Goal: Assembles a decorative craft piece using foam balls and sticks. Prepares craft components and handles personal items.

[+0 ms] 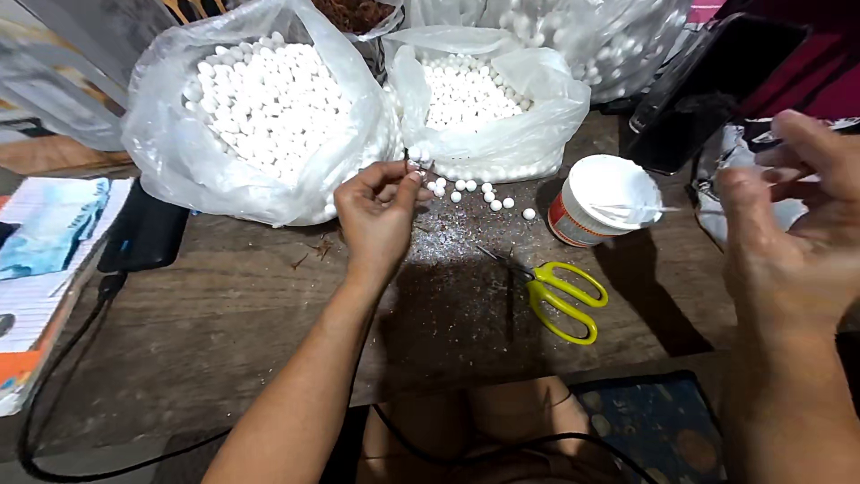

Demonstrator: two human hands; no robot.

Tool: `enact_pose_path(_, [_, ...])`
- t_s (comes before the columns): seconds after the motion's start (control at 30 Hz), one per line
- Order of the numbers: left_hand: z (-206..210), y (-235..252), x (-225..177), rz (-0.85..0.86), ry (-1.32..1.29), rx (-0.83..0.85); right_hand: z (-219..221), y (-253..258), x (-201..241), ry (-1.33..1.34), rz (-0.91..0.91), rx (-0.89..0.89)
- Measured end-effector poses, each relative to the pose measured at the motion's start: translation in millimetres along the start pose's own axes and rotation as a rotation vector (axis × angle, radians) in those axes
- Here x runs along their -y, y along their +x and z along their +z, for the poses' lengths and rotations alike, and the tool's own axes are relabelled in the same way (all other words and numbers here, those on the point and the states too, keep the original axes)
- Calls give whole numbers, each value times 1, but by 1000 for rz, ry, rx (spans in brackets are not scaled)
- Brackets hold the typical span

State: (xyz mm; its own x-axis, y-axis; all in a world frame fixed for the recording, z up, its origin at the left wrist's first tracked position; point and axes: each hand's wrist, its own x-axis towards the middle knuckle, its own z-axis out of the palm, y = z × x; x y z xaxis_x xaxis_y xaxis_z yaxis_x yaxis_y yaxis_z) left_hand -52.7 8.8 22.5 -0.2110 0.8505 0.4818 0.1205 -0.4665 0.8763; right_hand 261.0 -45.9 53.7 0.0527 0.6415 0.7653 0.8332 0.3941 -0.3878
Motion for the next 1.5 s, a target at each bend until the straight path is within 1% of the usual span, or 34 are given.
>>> enact_pose_path(0.03, [-3,2,1,19,1,-16,5,-1,14,49,-83,-33])
enact_pose_path(0.07, [-5,4,2,41,3,-28,13,-2,29,119,-157,-16])
enact_pose_path(0.13, [-6,6,1,68,-1,-56,41,-2,53,234,-247,130])
enact_pose_path(0.23, [-10,7,2,76,-7,-86,93,12,63,237,-215,461])
enact_pose_path(0.3, [-12,9,1,79,-1,-113,121,25,64,228,-152,588])
enact_pose_path(0.37, [-16,12,-1,85,1,-145,142,35,69,239,-136,643])
enact_pose_path(0.5, [-18,15,-5,101,-1,-169,174,44,86,308,-236,695])
enact_pose_path(0.67, [-16,15,-3,93,1,-156,205,49,97,283,-294,859])
enact_pose_path(0.73, [-15,14,-2,92,-12,-162,211,46,96,283,-338,869])
enact_pose_path(0.8, [-14,14,-2,92,-15,-165,207,43,93,312,-340,820])
enact_pose_path(0.87, [-14,13,-1,91,-4,-152,193,43,90,397,-244,745])
enact_pose_path(0.9, [-13,12,-1,93,5,-142,185,44,88,464,-152,723])
enact_pose_path(0.93, [-12,11,-1,96,15,-131,178,44,85,574,-17,728])
enact_pose_path(1.03, [-8,8,2,106,35,-97,160,41,81,970,463,738])
enact_pose_path(1.1, [-6,7,5,111,42,-85,154,39,78,1079,639,756])
enact_pose_path(1.13, [-6,6,6,110,45,-85,153,38,77,1095,670,756])
enact_pose_path(1.17, [-6,6,7,107,47,-86,154,36,75,1078,643,751])
enact_pose_path(1.2, [-6,6,7,104,51,-84,157,33,73,1017,556,741])
enact_pose_path(1.3, [-5,6,10,101,58,-82,165,24,64,648,153,717])
enact_pose_path(1.37, [-4,4,10,90,63,-76,165,27,59,465,-4,686])
enact_pose_path(1.4, [-3,3,9,82,65,-73,162,31,56,402,-44,662])
enact_pose_path(1.5, [-1,1,7,78,75,-59,152,39,52,269,-67,577])
